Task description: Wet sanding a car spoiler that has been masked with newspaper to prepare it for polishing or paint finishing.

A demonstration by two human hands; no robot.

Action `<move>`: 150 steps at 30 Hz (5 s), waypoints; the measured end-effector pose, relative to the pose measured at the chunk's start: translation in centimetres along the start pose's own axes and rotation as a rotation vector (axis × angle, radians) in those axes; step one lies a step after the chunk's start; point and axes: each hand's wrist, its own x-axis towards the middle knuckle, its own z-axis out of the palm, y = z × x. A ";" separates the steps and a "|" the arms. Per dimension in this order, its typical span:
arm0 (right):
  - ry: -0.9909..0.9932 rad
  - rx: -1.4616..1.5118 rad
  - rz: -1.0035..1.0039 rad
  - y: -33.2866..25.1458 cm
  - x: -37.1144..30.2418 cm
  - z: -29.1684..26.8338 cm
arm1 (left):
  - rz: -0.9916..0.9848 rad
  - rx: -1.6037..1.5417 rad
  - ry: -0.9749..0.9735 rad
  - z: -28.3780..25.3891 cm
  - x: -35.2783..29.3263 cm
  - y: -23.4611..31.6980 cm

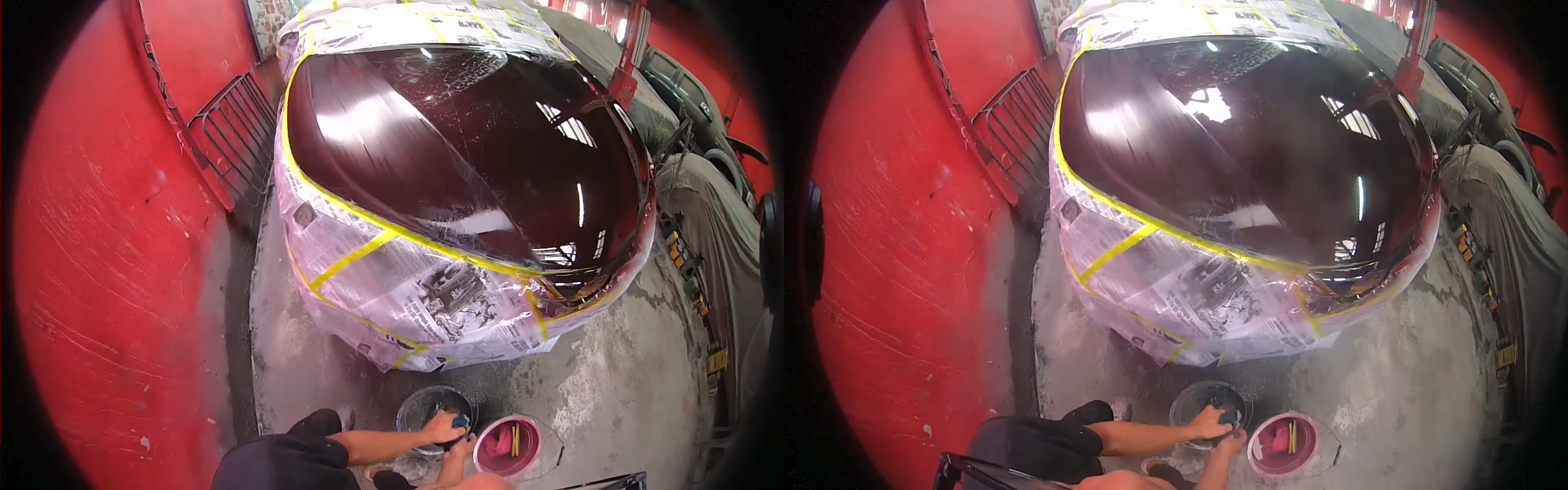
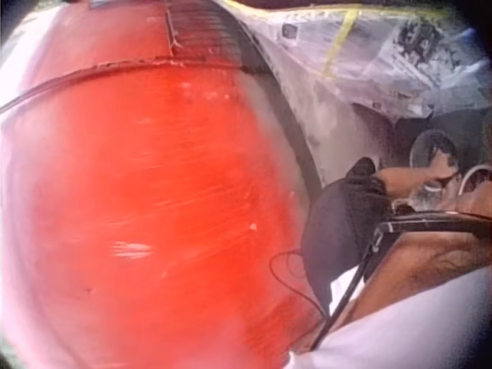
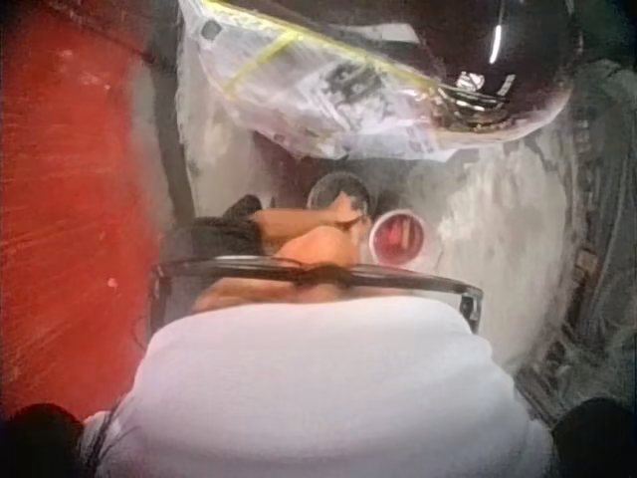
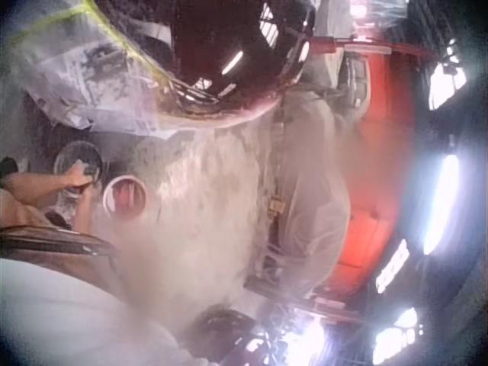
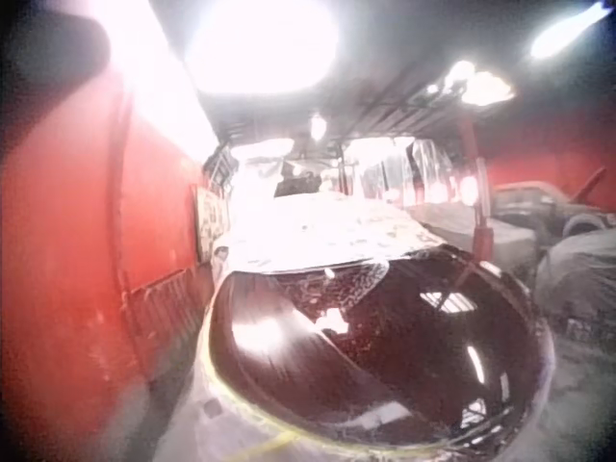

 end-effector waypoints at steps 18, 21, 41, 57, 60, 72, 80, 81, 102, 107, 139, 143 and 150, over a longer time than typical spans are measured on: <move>-0.106 -0.309 -0.300 -17.1 -11.1 4.2 | 0.168 -0.268 0.655 -40.4 -8.9 3.6; 0.125 -0.371 -0.659 -15.6 -6.6 -0.2 | 0.211 -0.424 1.019 -48.6 -6.0 0.8; 0.093 -0.832 -1.527 -37.7 -19.1 35.8 | 0.256 -0.028 1.609 -71.6 9.0 7.1; -0.625 -0.724 -1.744 -44.4 -29.3 54.4 | 0.224 0.165 1.422 -71.4 9.8 8.7; -0.661 -0.655 -1.836 -44.2 -31.0 61.3 | 0.226 0.147 1.414 -71.3 10.0 9.2; -0.632 -0.837 -1.813 -43.8 -33.3 67.5 | 0.249 0.083 1.365 -71.0 10.0 8.4; -0.793 -0.739 -1.734 -41.0 -33.5 65.9 | 0.193 0.069 1.381 -71.2 9.7 7.9; -0.822 -0.721 -1.761 -41.4 -33.7 68.3 | 0.183 0.105 1.386 -71.3 9.7 7.6; -0.719 -0.741 -1.920 -42.4 -35.2 77.1 | 0.186 0.104 1.362 -70.8 10.0 8.5; -0.711 -0.691 -1.897 -39.7 -35.8 72.2 | 0.179 0.098 1.380 -71.3 9.5 8.2; -0.639 -0.509 -1.846 -40.1 -36.4 74.4 | 0.219 0.110 1.366 -71.5 9.8 8.2; -0.493 -0.553 -1.948 -45.4 -34.0 81.6 | 0.239 0.064 1.345 -70.5 10.7 9.3; -0.772 -0.612 -1.824 -39.8 -35.4 71.6 | 0.196 0.115 1.364 -71.6 9.6 8.8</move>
